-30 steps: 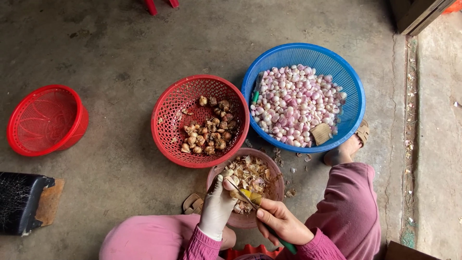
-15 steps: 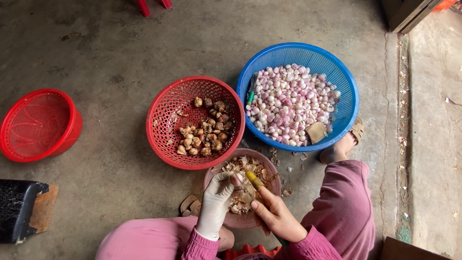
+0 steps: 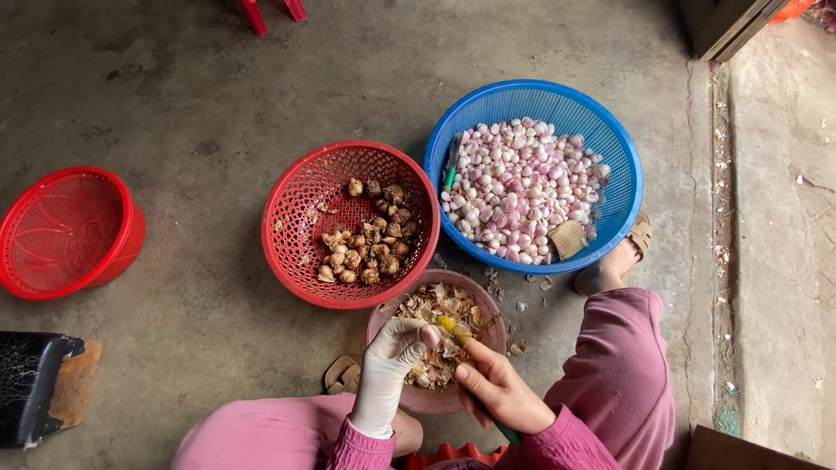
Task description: Peeling small onions or shallots using a knife and placing them into a bowl.
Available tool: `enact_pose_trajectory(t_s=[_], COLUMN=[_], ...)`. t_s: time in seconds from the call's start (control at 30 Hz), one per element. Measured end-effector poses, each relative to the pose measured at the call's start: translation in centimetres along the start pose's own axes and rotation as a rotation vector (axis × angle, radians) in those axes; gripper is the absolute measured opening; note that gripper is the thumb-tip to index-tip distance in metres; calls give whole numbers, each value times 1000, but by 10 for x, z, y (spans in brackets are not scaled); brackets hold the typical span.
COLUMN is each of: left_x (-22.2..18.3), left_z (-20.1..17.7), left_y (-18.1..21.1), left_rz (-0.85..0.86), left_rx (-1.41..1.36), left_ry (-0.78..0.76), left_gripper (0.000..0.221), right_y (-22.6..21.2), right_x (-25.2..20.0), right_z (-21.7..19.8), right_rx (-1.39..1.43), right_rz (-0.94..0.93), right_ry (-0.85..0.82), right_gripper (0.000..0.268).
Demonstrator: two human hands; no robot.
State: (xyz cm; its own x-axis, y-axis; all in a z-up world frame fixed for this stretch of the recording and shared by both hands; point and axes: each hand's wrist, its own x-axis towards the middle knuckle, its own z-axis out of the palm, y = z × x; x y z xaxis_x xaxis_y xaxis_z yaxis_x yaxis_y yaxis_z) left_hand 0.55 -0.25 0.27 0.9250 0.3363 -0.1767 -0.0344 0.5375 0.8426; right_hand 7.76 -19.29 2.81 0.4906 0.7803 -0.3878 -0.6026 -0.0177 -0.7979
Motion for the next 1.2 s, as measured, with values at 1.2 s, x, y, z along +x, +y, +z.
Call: enact_pose_trajectory(t_s=[1.2], left_x=[-18], left_z=[-2], left_y=[2], left_rz=[-6], left_rx=[60], left_ry=[-92], left_gripper=[40], right_y=[6], right_x=[-14], right_z=[5], right_rx=[-85], right_rz=[-133], right_ry=[5], right_gripper=[46])
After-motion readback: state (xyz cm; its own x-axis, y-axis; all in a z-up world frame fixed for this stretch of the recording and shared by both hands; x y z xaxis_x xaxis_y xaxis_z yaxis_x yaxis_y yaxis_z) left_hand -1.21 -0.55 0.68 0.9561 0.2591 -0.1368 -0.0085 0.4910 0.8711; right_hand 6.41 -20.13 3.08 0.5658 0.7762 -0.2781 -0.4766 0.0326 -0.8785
